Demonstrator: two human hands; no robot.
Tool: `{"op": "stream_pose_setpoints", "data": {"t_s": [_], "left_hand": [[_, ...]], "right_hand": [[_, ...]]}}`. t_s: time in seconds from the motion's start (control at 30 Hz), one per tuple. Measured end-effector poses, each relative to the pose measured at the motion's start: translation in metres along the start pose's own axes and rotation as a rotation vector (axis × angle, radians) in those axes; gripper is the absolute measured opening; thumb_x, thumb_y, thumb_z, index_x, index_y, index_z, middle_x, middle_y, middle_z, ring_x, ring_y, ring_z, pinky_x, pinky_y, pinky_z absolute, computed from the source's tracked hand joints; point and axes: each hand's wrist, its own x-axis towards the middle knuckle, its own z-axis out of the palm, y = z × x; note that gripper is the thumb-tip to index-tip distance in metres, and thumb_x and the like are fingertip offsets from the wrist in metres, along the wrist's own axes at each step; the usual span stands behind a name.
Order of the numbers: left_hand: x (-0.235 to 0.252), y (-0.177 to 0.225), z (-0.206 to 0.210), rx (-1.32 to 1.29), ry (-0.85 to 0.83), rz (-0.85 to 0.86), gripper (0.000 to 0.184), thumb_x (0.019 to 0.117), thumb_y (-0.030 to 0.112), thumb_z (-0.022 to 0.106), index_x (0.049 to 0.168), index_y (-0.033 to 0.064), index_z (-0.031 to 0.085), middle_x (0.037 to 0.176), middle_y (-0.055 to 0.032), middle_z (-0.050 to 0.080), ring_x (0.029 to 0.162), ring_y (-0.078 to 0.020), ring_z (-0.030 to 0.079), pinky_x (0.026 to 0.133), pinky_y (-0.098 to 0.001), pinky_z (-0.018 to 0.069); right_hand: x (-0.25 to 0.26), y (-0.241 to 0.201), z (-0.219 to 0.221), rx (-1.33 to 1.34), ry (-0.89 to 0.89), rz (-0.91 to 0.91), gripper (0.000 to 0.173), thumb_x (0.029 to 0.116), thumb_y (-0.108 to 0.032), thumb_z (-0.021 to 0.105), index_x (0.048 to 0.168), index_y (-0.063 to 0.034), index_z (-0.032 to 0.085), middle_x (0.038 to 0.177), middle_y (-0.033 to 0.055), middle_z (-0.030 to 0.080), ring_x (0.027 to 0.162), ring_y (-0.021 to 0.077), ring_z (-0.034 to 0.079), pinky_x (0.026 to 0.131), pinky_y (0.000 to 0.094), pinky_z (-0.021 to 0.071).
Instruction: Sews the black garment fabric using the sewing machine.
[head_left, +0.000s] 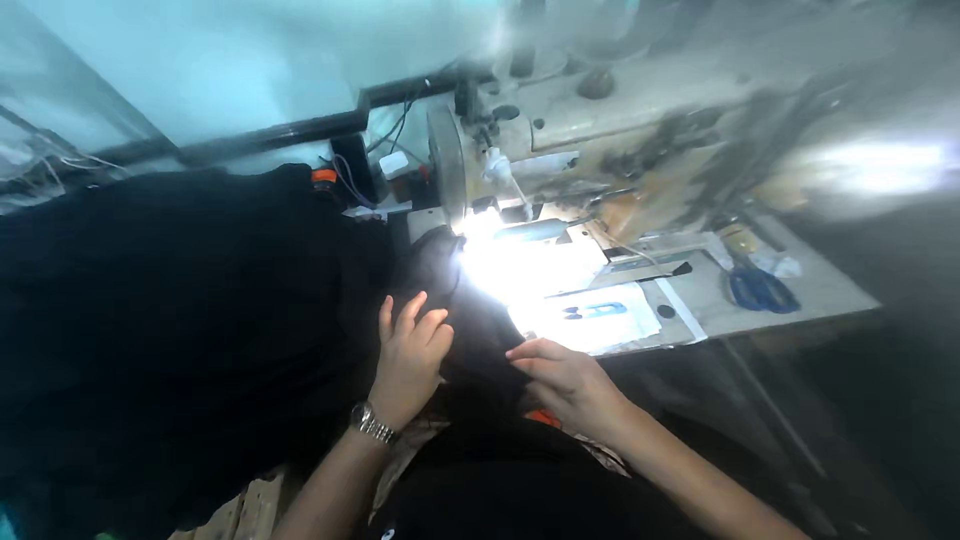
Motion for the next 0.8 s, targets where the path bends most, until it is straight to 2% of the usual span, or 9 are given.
{"op": "stream_pose_setpoints", "data": {"t_s": [0.13,0.27,0.37,0.47,0.57,0.63,0.67,0.73,0.8], "left_hand": [[0.034,-0.02,0.0,0.034,-0.066,-0.028,0.014,0.0903,0.002,0.066,0.096,0.0135,0.072,0.119,-0.0036,0.073,0.137,-0.0337,0.053,0.116,-0.0724,0.0271],[0.066,-0.04,0.004,-0.006,-0.142,-0.045,0.015,0.0929,0.0,0.062,0.097,0.0093,0.073,0.104,-0.0074,0.074,0.122,-0.0278,0.065,0.116,-0.061,0.0359],[0.089,-0.054,0.015,0.009,-0.16,-0.067,0.016,0.0944,-0.002,0.06,0.098,0.0067,0.073,0.104,-0.0121,0.073,0.114,-0.0302,0.068,0.112,-0.06,0.0404],[0.098,-0.059,0.01,0.058,-0.233,-0.1,0.02,0.0895,-0.004,0.065,0.105,0.0058,0.071,0.111,-0.0154,0.07,0.12,-0.0363,0.063,0.11,-0.0641,0.0405],[0.088,-0.033,-0.038,0.113,-0.378,-0.081,0.026,0.0778,0.022,0.083,0.099,0.0096,0.073,0.119,-0.011,0.069,0.138,-0.0356,0.05,0.117,-0.0691,0.0276],[0.069,-0.011,-0.064,-0.022,-0.353,0.123,0.046,0.0896,0.057,0.07,0.085,0.0116,0.071,0.1,-0.0074,0.071,0.12,-0.0288,0.063,0.118,-0.0667,0.0285],[0.061,-0.002,-0.07,-0.154,-0.371,0.222,0.055,0.0944,0.064,0.059,0.081,0.0115,0.069,0.093,-0.006,0.07,0.108,-0.0246,0.067,0.118,-0.0632,0.0297],[0.053,0.008,-0.064,-0.42,-0.405,0.305,0.059,0.0977,0.064,0.055,0.075,0.0104,0.064,0.087,-0.005,0.068,0.097,-0.0202,0.068,0.119,-0.058,0.0307],[0.051,0.007,-0.049,-0.457,-0.403,0.187,0.06,0.0986,0.065,0.052,0.093,0.0081,0.068,0.11,-0.0065,0.07,0.114,-0.0197,0.065,0.118,-0.0585,0.0332]], "right_hand": [[0.032,0.009,0.0,-0.006,0.008,0.024,0.018,0.101,-0.016,0.059,0.103,-0.0079,0.076,0.116,0.0063,0.073,0.105,0.0138,0.071,0.089,0.03,0.0593],[0.058,0.021,0.001,-0.026,0.002,0.09,0.022,0.1024,-0.021,0.059,0.107,-0.0094,0.077,0.106,0.0054,0.075,0.093,0.0148,0.072,0.083,0.0349,0.0603],[0.076,0.03,0.005,-0.038,0.014,0.193,0.026,0.1022,-0.022,0.058,0.112,-0.0104,0.079,0.091,0.0063,0.077,0.081,0.0157,0.073,0.077,0.0378,0.0605],[0.088,0.037,0.009,-0.047,-0.029,0.343,0.028,0.1031,-0.024,0.056,0.117,-0.011,0.077,0.095,0.0085,0.077,0.088,0.0205,0.074,0.083,0.0455,0.0592],[0.089,0.033,0.004,-0.087,-0.091,0.361,0.03,0.1053,-0.022,0.054,0.124,-0.015,0.076,0.106,0.0103,0.077,0.1,0.0254,0.074,0.091,0.0503,0.0575],[0.077,0.035,0.007,-0.141,-0.033,0.174,0.026,0.1055,-0.024,0.056,0.115,-0.016,0.078,0.111,0.0056,0.077,0.101,0.0201,0.074,0.089,0.0431,0.0602],[0.07,0.034,0.009,-0.169,-0.018,0.085,0.025,0.1053,-0.025,0.056,0.111,-0.016,0.079,0.115,0.004,0.076,0.103,0.0179,0.074,0.09,0.0398,0.0606],[0.055,0.027,0.013,-0.22,-0.018,0.0,0.023,0.1043,-0.024,0.057,0.107,-0.0154,0.079,0.119,0.0036,0.075,0.103,0.0175,0.073,0.086,0.0369,0.0612],[0.042,0.019,0.013,-0.249,-0.032,-0.024,0.022,0.104,-0.022,0.058,0.108,-0.0144,0.078,0.122,0.0049,0.074,0.103,0.0183,0.073,0.083,0.036,0.0618]]}}
